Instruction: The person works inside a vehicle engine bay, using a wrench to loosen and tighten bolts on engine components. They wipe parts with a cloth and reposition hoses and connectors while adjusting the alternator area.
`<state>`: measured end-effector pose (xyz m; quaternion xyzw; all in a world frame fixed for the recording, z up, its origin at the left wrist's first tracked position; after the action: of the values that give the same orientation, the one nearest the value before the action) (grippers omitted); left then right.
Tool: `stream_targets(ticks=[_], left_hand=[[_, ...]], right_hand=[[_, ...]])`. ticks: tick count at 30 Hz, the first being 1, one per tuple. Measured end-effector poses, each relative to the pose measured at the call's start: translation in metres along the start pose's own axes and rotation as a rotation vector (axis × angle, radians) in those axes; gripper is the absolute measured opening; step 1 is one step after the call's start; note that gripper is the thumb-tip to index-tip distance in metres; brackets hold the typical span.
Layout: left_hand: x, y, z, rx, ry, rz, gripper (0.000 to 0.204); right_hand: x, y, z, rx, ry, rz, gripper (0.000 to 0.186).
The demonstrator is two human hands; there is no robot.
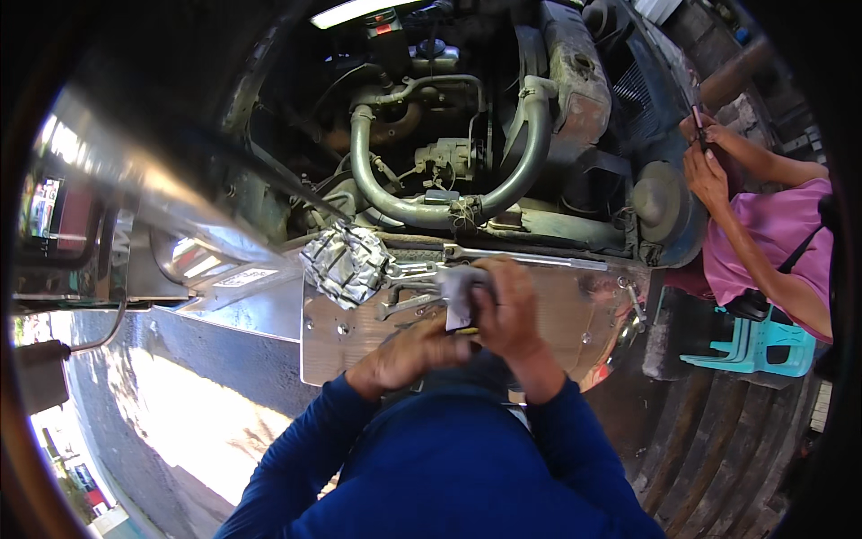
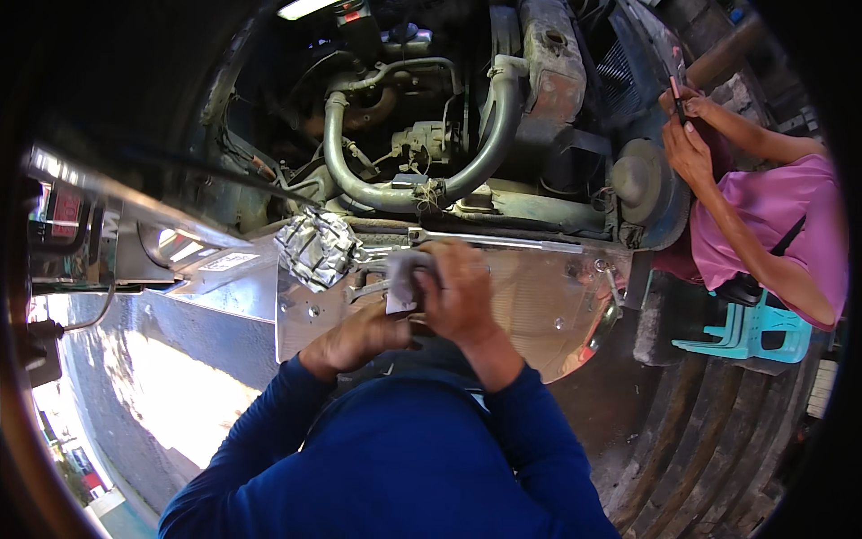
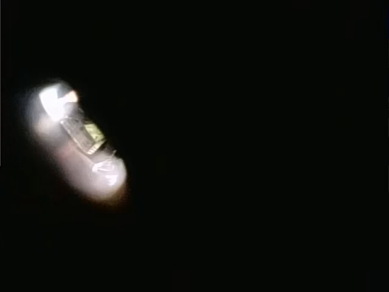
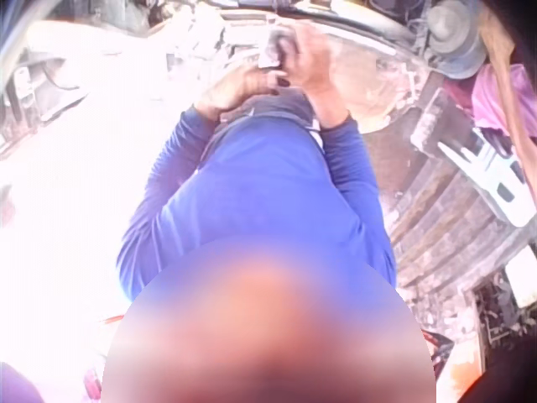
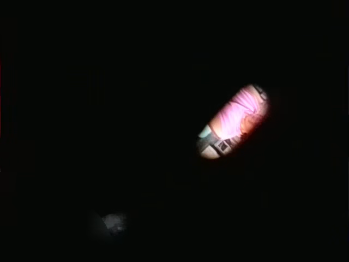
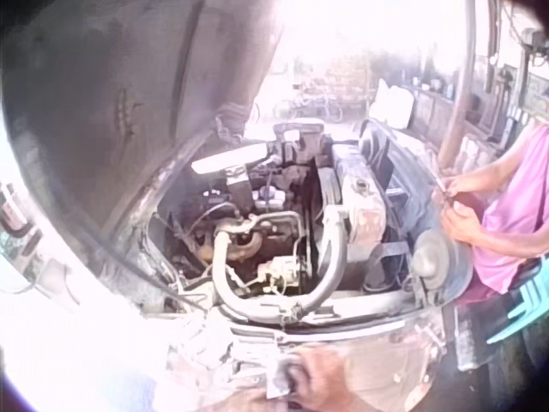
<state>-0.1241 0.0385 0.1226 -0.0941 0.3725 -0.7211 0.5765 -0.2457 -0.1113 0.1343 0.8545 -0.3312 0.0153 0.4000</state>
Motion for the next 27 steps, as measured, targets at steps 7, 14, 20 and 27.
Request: stream_targets(ticks=[7,14,20,27], left_hand=[[-0.011,0.078,0.046,1.294,-0.137,0.783,0.031],[-0.034,0.187,0.013,1.727,-0.061,1.149,0.038],[-0.027,0.211,-0.004,1.63,-0.173,1.277,0.067],[-0.028,0.213,-0.003,1.594,-0.072,1.245,0.068]], right_hand=[[-0.024,0.063,0.062,-0.236,0.046,-0.111,0.042],[-0.003,0.065,0.138,-0.124,-0.275,-0.018,0.025],[0.074,0.039,0.225,-0.257,-0.368,-0.309,0.017],[0.144,-0.018,0.287,-0.369,-0.369,-0.743,0.026]])
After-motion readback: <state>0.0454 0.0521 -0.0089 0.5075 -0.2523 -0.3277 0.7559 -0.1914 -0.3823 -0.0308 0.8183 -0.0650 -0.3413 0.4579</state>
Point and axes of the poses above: each hand's wrist, its own x-axis towards the middle knuckle, its own y-axis out of the back of the hand, z = x × y, the point moved 3 cm from there along x, towards the middle knuckle, and after that the axes turned 13 degrees about -z, right-handed, at the moved point
